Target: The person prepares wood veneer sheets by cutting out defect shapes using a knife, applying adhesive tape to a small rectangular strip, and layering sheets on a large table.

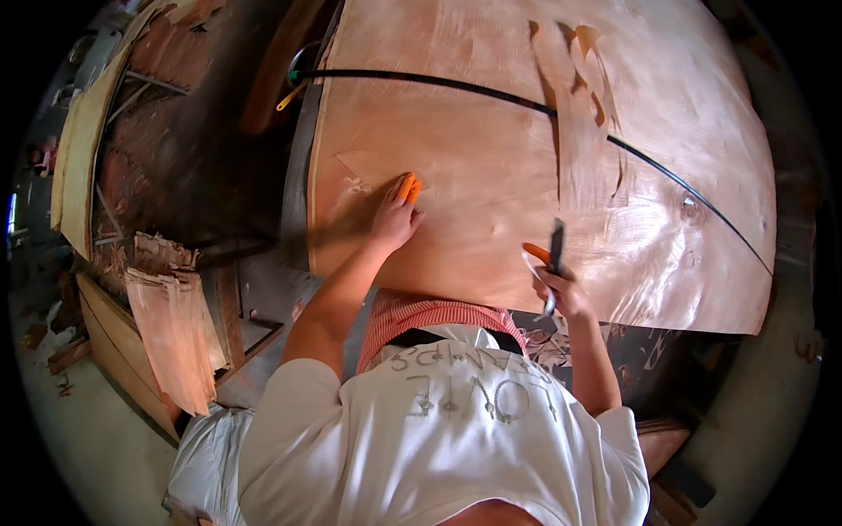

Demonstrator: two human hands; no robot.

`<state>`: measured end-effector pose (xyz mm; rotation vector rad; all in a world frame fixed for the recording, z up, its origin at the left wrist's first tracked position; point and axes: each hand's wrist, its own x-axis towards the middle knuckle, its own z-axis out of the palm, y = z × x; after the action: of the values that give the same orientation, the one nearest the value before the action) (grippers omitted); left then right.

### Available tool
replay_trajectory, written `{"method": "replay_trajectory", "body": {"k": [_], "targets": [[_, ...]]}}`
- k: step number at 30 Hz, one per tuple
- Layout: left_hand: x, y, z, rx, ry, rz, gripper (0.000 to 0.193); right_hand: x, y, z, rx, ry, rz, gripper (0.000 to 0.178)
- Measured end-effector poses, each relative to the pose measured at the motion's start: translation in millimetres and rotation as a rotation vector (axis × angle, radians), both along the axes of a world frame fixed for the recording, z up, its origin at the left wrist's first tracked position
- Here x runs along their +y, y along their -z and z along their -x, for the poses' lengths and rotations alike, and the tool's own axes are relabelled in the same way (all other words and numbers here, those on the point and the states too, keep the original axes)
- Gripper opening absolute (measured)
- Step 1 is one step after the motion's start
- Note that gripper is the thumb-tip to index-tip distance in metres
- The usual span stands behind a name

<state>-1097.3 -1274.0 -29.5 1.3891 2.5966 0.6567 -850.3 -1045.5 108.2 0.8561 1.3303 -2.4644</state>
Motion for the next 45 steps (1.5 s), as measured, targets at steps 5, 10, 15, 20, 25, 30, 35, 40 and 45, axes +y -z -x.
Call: {"method": "replay_trajectory", "body": {"k": [5,10,15,20,25,30,35,40,45], "targets": [[-2,3,5,0.011,0.02,-0.038,0.055,-41,58,54,0.003,-0.121,-0.262,0.037],[-7,5,8,-0.002,0.034,-0.039,0.058,-79,88,93,-0.031,0.024,-0.425,0.032],[-12,5,19,-0.048,0.106,-0.048,0.059,-97,138,141,-0.022,0.164,-0.623,0.025],[-11,2,27,-0.113,0.159,-0.083,0.057,-104,163,183,-0.141,0.239,-0.74,0.027],[-16,9,45,-0.009,0.257,-0.139,0.053,-113,160,201,-0.266,0.208,-0.888,0.028],[0,2,57,0.056,0.43,-0.023,0.042,-109,175,197,-0.339,0.198,-1.017,0.028],[7,-9,59,0.044,0.474,0.21,0.042,-108,168,184,-0.474,0.07,-1.03,0.028],[3,-14,57,0.095,0.522,0.19,0.055,-115,147,141,-0.388,0.016,-0.808,0.024],[7,-15,55,0.139,0.551,0.332,0.061,-101,152,133,-0.312,-0.042,-0.835,0.015]]}}
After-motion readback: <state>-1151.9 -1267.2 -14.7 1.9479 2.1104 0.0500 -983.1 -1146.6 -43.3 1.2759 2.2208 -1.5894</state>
